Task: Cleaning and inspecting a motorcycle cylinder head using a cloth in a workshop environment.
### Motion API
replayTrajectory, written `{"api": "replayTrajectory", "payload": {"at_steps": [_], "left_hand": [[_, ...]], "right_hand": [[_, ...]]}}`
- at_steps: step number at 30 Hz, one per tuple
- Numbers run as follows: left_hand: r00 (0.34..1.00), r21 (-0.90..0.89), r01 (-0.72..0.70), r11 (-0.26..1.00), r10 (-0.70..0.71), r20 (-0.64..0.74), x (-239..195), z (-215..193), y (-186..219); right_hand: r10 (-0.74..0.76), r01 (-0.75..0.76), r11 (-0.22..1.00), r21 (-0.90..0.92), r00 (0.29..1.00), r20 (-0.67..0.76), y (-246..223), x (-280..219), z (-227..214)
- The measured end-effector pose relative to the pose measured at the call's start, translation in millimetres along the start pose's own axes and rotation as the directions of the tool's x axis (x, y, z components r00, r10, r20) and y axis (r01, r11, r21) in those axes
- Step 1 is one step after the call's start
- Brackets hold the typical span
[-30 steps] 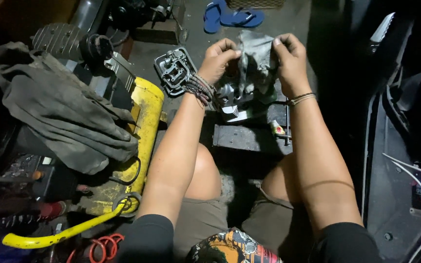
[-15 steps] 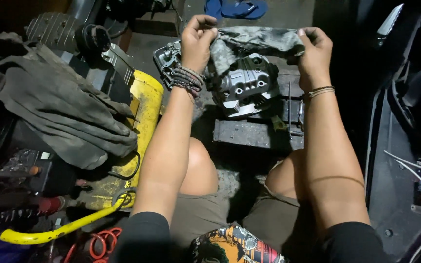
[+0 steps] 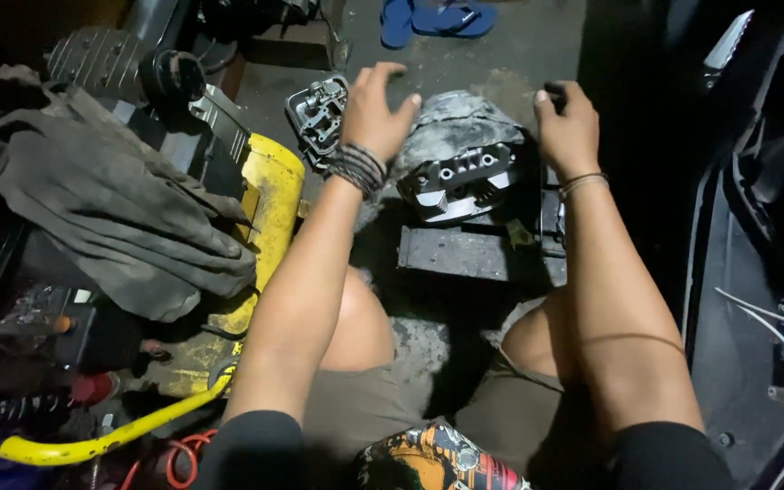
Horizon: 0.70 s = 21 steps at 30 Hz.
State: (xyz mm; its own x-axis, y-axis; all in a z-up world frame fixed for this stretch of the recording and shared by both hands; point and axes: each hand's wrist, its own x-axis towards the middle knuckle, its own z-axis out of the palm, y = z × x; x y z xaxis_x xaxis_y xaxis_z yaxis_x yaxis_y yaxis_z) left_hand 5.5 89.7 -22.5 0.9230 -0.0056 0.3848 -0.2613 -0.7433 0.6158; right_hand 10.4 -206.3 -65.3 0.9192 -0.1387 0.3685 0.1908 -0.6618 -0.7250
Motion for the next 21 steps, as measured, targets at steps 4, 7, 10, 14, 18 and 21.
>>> {"api": "replayTrajectory", "payload": {"at_steps": [4,7,10,14,18,21], "left_hand": [[0.987,0.054,-0.136,0.989,0.131,0.097,-19,0,31],[0.956,0.060,-0.192,0.979,0.173,0.237,-36,3,38],[0.941,0.173,-0.214,0.961,0.156,0.299,-43,-1,47],[0.881,0.135,-0.142,0.981,0.063,0.470,-38,-8,45],[0.862,0.115,-0.103,0.988,0.031,0.506,-34,-9,40],[0.857,0.102,-0.117,0.988,0.048,0.513,-31,-9,31]], "right_hand": [[-0.132,0.133,0.991,-0.027,0.990,0.044,-47,-14,-11],[-0.115,0.119,0.993,-0.006,0.967,0.227,-63,-21,-12],[-0.109,0.133,0.991,-0.033,0.908,0.405,-78,-25,-12],[-0.082,0.109,0.994,-0.023,0.856,0.510,-107,-30,-21],[-0.078,0.149,0.984,-0.098,0.853,0.515,-123,-32,-27],[-0.210,0.298,0.949,-0.105,0.843,0.495,-96,-27,-19]]}}
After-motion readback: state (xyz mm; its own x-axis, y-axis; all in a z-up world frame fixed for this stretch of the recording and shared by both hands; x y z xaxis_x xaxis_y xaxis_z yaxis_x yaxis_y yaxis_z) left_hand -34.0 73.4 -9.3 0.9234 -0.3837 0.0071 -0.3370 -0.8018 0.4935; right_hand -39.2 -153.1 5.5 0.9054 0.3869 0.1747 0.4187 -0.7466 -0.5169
